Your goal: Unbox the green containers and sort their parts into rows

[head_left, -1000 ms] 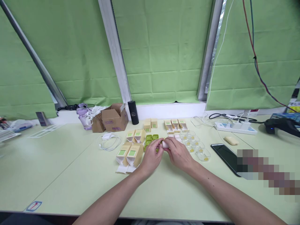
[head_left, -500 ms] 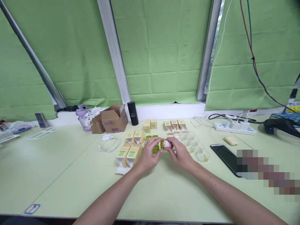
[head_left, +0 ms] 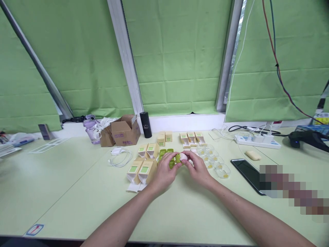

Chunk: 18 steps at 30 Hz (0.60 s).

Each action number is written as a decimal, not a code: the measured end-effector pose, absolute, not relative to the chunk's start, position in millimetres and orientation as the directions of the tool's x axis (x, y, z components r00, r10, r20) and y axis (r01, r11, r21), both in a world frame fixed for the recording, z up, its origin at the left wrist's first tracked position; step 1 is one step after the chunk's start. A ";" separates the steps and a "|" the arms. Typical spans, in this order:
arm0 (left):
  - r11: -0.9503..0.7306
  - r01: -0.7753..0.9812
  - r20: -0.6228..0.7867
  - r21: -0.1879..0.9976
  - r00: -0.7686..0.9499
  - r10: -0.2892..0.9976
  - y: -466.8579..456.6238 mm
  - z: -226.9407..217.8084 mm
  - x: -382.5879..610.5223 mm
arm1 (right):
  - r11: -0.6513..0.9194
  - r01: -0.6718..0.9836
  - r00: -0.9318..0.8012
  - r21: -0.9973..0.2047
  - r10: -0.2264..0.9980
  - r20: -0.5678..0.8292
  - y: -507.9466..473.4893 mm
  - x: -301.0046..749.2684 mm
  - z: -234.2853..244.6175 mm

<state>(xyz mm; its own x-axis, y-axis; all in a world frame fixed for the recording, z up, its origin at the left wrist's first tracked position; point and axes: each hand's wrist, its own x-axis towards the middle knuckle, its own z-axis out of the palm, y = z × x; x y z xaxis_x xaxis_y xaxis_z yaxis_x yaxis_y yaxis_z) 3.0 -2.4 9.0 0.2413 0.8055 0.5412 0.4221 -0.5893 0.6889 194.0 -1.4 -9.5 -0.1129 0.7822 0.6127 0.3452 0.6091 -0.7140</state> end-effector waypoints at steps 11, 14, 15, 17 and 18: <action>-0.580 0.462 0.568 0.671 0.182 0.803 2.3 0.8 -0.5 | 0.488 0.081 0.003 -0.869 0.872 0.490 4.2 195.1 -9.9; -0.528 0.426 0.526 0.735 0.133 0.840 8.7 -1.7 -7.8 | 0.392 -0.186 0.081 -0.901 0.920 0.384 11.2 207.0 -4.7; -0.510 0.406 0.510 0.758 0.118 0.852 10.6 -2.4 -9.6 | 0.357 -0.276 0.063 -0.892 0.933 0.354 13.2 211.4 -3.0; -0.488 0.357 0.491 0.797 0.089 0.867 13.0 -3.0 -11.6 | 0.284 -0.392 -0.004 -0.875 0.951 0.310 15.6 219.1 -0.7; -0.484 0.332 0.487 0.810 0.080 0.870 13.2 -2.8 -11.7 | 0.257 -0.423 -0.028 -0.869 0.955 0.296 16.0 221.9 0.0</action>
<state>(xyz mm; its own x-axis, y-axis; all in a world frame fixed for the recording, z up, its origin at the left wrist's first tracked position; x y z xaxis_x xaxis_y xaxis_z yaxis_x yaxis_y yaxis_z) -11.7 13.2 -2.8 0.0797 0.8699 0.4868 0.3321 -0.4836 0.8098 221.9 16.0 0.0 -0.0284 0.9546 0.2965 -0.4230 0.2572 -0.8688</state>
